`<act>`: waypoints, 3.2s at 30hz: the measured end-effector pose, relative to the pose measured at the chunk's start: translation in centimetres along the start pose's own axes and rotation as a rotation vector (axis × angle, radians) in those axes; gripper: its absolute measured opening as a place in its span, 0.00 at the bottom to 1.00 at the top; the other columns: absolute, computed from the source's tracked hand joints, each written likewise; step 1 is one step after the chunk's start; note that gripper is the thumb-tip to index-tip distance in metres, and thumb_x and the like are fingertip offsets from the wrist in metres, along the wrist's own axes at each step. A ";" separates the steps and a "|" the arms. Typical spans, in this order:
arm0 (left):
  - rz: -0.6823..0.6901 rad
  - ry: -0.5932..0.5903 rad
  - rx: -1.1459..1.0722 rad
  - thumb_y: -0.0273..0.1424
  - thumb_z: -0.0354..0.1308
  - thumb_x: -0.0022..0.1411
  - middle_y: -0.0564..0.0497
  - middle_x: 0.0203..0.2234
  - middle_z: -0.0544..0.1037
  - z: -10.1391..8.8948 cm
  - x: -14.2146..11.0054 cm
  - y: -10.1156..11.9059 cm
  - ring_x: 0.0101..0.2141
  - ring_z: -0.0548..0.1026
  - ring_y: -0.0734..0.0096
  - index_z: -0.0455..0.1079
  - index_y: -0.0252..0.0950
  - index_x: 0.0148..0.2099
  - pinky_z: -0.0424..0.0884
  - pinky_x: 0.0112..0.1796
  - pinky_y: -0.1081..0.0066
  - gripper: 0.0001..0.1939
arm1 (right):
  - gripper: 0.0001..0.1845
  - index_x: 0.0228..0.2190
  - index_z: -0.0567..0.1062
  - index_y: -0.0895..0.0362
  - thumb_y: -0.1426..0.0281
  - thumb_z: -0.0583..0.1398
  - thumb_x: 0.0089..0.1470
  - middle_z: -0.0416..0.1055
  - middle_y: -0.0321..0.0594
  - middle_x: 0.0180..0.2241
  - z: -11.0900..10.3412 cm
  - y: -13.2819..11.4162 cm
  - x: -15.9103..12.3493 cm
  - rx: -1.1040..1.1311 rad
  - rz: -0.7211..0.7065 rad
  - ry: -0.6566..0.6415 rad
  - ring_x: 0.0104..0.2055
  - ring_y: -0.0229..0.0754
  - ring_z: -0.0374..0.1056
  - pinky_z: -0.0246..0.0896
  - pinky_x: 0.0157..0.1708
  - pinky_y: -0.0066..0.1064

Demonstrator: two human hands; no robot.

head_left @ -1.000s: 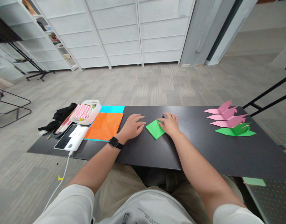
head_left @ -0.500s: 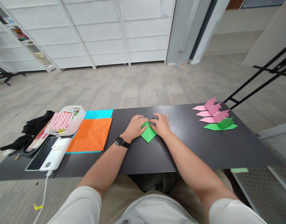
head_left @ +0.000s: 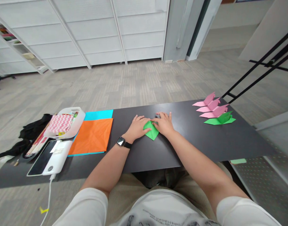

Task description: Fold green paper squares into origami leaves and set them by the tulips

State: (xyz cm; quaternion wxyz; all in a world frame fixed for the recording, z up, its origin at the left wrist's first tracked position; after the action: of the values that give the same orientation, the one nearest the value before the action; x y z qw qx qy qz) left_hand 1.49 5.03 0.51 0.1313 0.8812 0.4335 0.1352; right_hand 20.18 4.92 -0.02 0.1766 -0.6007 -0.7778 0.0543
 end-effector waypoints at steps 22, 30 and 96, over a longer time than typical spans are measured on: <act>0.023 0.003 -0.016 0.42 0.62 0.72 0.45 0.66 0.74 0.4 -0.2 0.0 0.68 0.67 0.49 0.70 0.43 0.66 0.49 0.73 0.41 0.24 | 0.16 0.52 0.83 0.48 0.65 0.63 0.65 0.74 0.48 0.58 -6.6 5.4 -2.8 0.015 -0.245 0.081 0.61 0.57 0.68 0.61 0.66 0.58; 0.031 0.014 -0.053 0.40 0.64 0.70 0.48 0.65 0.75 0.0 -0.2 -0.1 0.69 0.67 0.51 0.73 0.44 0.62 0.49 0.73 0.41 0.20 | 0.11 0.45 0.85 0.49 0.67 0.62 0.64 0.78 0.45 0.48 -1.7 2.9 3.6 0.361 -0.175 0.174 0.53 0.51 0.74 0.67 0.61 0.50; 0.055 0.038 -0.051 0.42 0.69 0.65 0.50 0.58 0.77 -1.5 -1.3 -0.1 0.60 0.71 0.53 0.80 0.48 0.51 0.48 0.72 0.41 0.14 | 0.07 0.39 0.84 0.49 0.66 0.64 0.62 0.76 0.44 0.51 0.3 3.8 2.3 0.293 -0.303 -0.060 0.57 0.53 0.72 0.64 0.63 0.53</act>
State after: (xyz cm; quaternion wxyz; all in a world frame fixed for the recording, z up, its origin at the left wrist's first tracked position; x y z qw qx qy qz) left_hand 0.13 4.22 1.76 0.1414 0.8865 0.4079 0.1665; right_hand 23.03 8.18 -0.90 0.2450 -0.4429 -0.8479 0.1577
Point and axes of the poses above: each hand's wrist, its own x-axis towards the middle knuckle, its own z-axis out of the palm, y = z × x, the point moved 4 cm from there along x, towards the middle knuckle
